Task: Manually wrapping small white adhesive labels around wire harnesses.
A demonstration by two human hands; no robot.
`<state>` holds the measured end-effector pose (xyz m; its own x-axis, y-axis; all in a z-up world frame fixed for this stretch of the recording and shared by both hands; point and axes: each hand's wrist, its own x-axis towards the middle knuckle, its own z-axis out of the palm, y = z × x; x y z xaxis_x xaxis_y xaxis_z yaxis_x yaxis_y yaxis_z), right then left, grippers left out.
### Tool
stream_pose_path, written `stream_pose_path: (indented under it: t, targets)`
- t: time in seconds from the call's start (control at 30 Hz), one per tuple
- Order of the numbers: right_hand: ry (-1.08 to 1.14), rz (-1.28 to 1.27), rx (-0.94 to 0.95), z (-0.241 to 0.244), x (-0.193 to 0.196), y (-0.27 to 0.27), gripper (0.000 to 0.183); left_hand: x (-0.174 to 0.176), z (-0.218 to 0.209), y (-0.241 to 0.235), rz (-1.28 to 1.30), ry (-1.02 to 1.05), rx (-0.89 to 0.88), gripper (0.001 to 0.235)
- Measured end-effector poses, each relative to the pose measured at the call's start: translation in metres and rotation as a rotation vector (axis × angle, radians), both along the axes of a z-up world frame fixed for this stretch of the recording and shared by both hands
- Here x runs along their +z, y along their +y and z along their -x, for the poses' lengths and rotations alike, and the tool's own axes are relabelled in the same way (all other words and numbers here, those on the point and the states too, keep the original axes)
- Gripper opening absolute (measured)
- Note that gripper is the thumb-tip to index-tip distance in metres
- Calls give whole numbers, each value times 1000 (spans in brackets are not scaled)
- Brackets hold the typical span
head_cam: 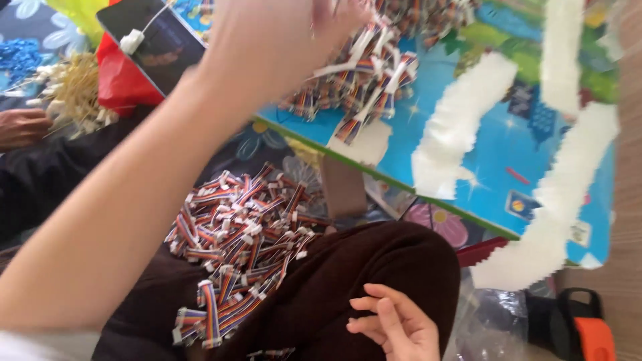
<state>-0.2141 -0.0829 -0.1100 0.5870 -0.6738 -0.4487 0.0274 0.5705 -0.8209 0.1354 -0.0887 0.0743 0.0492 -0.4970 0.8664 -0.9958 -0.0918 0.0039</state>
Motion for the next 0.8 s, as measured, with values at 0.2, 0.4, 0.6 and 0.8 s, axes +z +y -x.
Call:
stream_pose_path:
  t: [0.2,0.4,0.6,0.8]
  targets:
    - [89,56,11,-13,20,5,33,-121,69,74,-1392,467,41,17]
    - [178,117,-1,-16,30,11,29,-201,76,90,-1112,296,52,10]
    - [-10,37,118,-32,52,13,38,-66,84,109,-788,745,-387,6]
    - [-315,-348,477,-38,57,35,38,-64,99,115,-723,1524,-820,9]
